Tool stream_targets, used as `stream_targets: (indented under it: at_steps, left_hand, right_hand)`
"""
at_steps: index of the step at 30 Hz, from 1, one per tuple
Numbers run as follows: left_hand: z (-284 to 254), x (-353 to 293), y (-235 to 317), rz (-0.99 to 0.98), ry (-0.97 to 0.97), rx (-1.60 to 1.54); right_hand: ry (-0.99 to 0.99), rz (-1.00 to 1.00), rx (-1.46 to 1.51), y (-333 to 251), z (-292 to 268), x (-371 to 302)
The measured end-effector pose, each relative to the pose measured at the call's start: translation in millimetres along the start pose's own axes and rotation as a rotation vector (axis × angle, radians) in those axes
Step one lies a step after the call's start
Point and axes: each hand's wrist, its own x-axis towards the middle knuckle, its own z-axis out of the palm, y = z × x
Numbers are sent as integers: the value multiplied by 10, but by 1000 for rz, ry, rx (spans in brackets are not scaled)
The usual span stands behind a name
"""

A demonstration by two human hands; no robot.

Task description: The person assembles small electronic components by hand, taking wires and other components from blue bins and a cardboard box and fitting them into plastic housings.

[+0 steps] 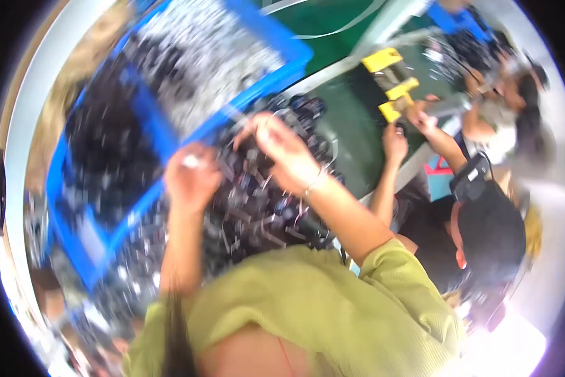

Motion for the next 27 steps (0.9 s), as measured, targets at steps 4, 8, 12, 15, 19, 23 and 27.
stream_targets:
  at_steps: [4,8,12,15,19,23,27]
  left_hand:
    - [303,-442,-390,131,-173,-195]
    - [365,-780,-587,356,-107,-304]
    - [551,-998,-790,545,-156,-248]
    - [614,-1147,-874,580,-108,-212]
    - [589,-1226,-923,618,-41,-139]
    - [578,-1261,-965,636,21,-56]
    - [584,-1264,-973,651,34,-31]
  right_hand:
    - [-24,-211,-94,-63,432,-86]
    - [-107,-664,-635,99,753,-398]
    - [-362,-760,-903,231,972,-604]
    - [-426,-755,-905,262,992,-696]
    - [-478,-740,-894,319,988,-750]
    - [-496,-721,-915,342,967,-788]
    - [-490,-730,-925,349,970,-816]
